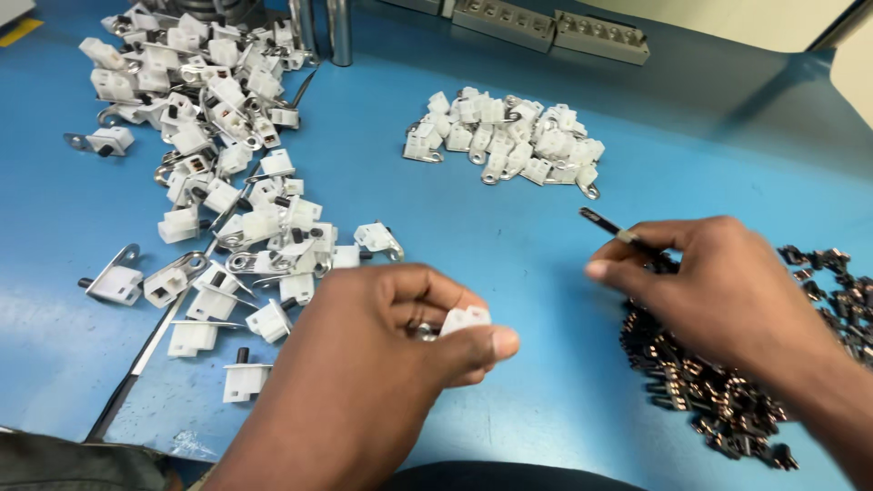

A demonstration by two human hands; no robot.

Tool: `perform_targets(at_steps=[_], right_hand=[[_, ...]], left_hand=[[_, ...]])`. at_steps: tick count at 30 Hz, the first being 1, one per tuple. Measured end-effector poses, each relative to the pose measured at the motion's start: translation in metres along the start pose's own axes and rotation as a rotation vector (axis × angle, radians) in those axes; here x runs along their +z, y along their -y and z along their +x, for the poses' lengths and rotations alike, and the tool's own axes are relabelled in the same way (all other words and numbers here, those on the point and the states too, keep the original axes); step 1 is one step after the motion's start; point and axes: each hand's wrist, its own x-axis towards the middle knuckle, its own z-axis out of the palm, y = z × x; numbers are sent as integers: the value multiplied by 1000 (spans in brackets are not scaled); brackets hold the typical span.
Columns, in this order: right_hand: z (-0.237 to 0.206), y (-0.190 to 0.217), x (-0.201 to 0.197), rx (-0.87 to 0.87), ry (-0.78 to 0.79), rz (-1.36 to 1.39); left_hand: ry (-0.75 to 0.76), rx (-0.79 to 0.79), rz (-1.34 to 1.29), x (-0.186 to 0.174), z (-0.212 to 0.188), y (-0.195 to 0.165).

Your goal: The person uses tweezers to insert small metal pins into white plastic electrical connectors. They repeatedly pick up a connector, insert a pin, and place the finished unit into a growing pile on the table.

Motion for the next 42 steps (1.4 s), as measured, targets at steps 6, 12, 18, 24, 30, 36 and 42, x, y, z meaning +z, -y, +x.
perform_targets(at_steps=[6,12,18,24,30,36,42], right_hand=[[31,-20,12,-323,-185,-175],[27,-25,9,-285,-12,427],[-16,-8,-6,-376,244,836],[-49,20,-24,-313,103,392],[-42,27,-22,-291,397,779],[-37,22,-10,-305,622,1069],[-55,26,0,-348,379,960]], left_hand=[[-51,76,29,9,-6,6],[-151,-102,64,10,-26,-14],[-214,-75,105,11,-35,-29],[-194,-138,138,4,-37,-35],[-186,-55,168,-2,-34,-31],[-137,-57,187,-7,-36,-27],[-143,-63,144,-6,-41,-18]])
